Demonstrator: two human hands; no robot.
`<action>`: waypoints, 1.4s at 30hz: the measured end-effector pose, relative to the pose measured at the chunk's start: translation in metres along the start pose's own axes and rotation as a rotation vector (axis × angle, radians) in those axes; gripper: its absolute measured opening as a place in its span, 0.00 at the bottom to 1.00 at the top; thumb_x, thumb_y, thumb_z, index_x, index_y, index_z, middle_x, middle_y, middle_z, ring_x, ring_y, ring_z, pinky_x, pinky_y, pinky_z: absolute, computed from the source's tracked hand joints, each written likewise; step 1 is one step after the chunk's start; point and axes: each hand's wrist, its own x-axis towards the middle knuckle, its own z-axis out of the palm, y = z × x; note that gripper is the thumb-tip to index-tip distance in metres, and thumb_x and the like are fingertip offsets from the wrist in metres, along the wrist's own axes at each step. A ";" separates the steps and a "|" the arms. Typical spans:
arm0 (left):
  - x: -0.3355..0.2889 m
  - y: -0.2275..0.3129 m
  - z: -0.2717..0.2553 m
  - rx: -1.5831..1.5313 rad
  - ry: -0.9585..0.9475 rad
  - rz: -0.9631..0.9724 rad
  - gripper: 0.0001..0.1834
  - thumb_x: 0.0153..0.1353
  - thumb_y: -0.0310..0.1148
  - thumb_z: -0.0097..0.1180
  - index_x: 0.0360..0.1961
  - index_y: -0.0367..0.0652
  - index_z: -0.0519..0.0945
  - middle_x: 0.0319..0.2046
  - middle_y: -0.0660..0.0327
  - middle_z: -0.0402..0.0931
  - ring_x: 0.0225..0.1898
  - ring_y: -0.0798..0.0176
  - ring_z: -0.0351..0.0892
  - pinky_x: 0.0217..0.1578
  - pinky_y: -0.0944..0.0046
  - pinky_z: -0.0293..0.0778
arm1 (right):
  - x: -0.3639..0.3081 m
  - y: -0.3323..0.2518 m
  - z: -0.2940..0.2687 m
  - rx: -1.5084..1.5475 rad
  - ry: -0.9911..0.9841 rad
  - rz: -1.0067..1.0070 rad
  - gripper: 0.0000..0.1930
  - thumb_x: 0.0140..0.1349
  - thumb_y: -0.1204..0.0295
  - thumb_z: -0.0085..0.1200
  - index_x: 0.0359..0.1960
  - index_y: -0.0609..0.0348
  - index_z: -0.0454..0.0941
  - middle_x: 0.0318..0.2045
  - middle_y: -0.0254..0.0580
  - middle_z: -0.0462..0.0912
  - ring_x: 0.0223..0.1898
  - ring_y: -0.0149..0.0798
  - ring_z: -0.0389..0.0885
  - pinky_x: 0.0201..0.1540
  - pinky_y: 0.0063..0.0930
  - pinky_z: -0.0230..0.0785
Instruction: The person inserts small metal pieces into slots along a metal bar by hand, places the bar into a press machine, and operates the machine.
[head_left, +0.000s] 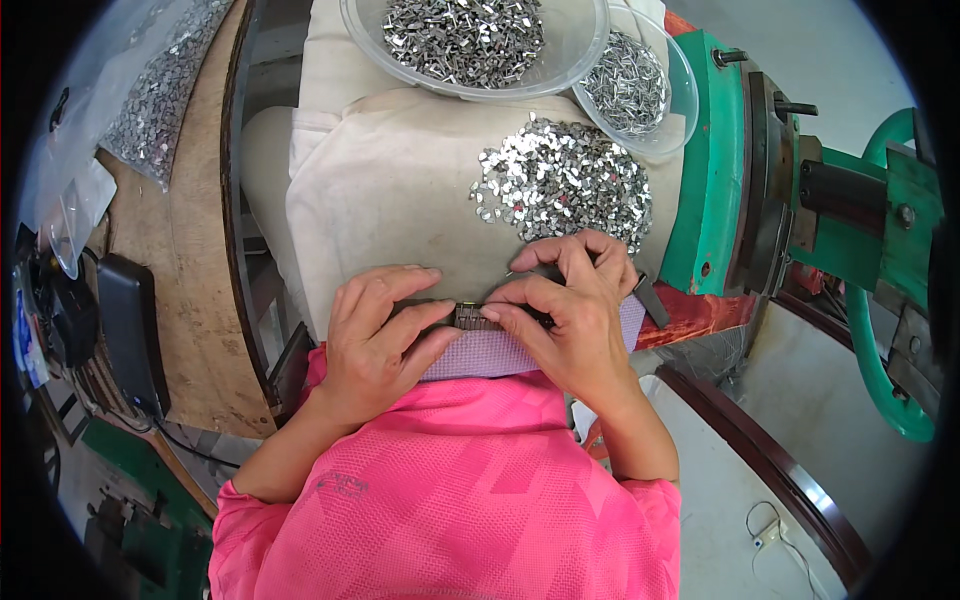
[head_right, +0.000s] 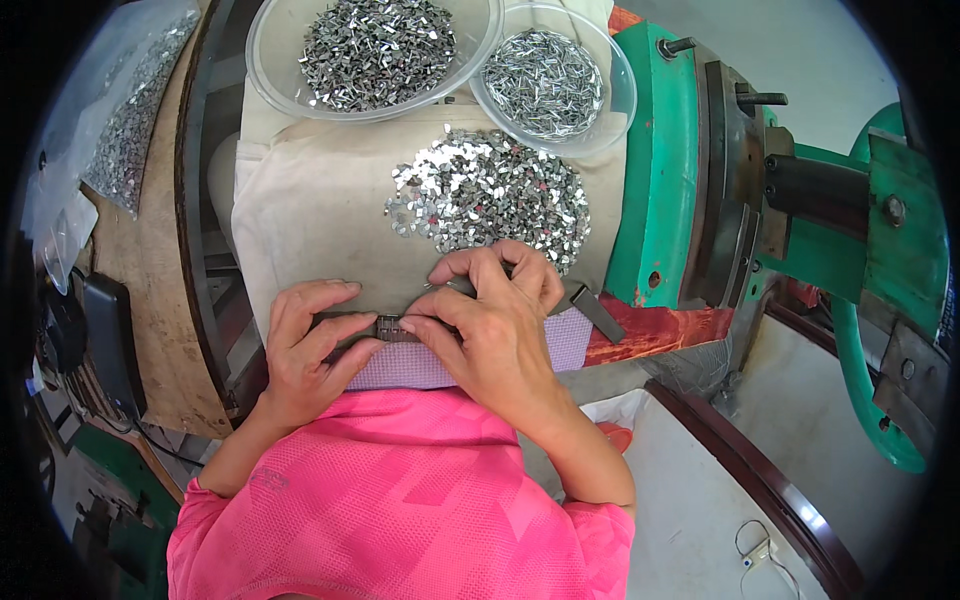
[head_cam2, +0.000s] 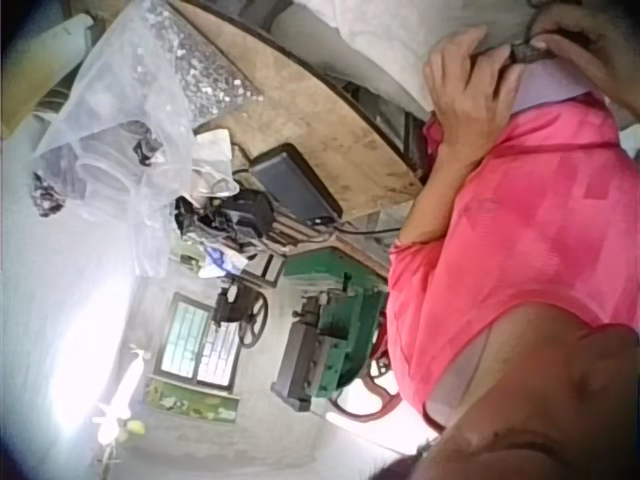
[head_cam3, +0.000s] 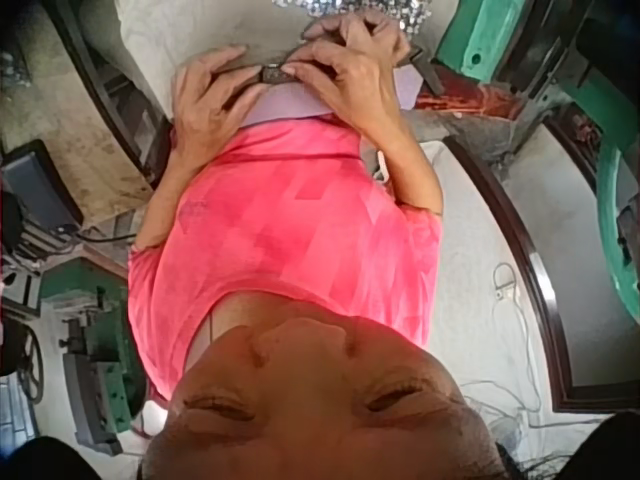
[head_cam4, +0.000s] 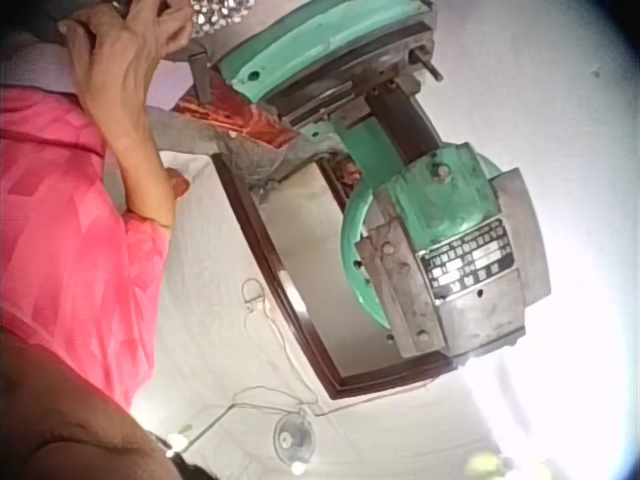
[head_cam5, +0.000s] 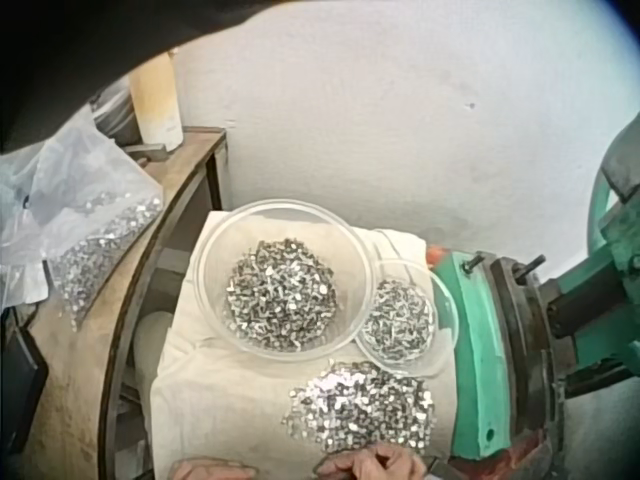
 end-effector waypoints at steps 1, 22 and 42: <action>0.000 0.000 0.000 -0.004 -0.001 -0.001 0.16 0.46 0.30 0.72 0.38 0.44 0.84 0.48 0.60 0.79 0.50 0.53 0.78 0.49 0.56 0.69 | -0.001 0.001 -0.002 -0.011 -0.006 -0.002 0.06 0.49 0.63 0.70 0.28 0.44 0.88 0.42 0.27 0.78 0.52 0.46 0.66 0.54 0.46 0.47; 0.000 -0.001 -0.001 0.013 -0.010 0.022 0.17 0.44 0.31 0.73 0.37 0.44 0.84 0.49 0.60 0.78 0.50 0.54 0.77 0.48 0.57 0.69 | -0.001 0.008 -0.014 -0.006 -0.023 0.015 0.06 0.48 0.66 0.70 0.29 0.43 0.88 0.40 0.27 0.77 0.51 0.44 0.66 0.52 0.43 0.50; -0.016 0.010 -0.002 0.113 0.018 0.110 0.14 0.45 0.32 0.72 0.34 0.45 0.83 0.48 0.61 0.77 0.49 0.57 0.79 0.53 0.54 0.69 | 0.019 -0.001 -0.006 -0.001 -0.136 -0.250 0.05 0.50 0.72 0.67 0.28 0.51 0.83 0.28 0.32 0.76 0.35 0.39 0.75 0.40 0.34 0.62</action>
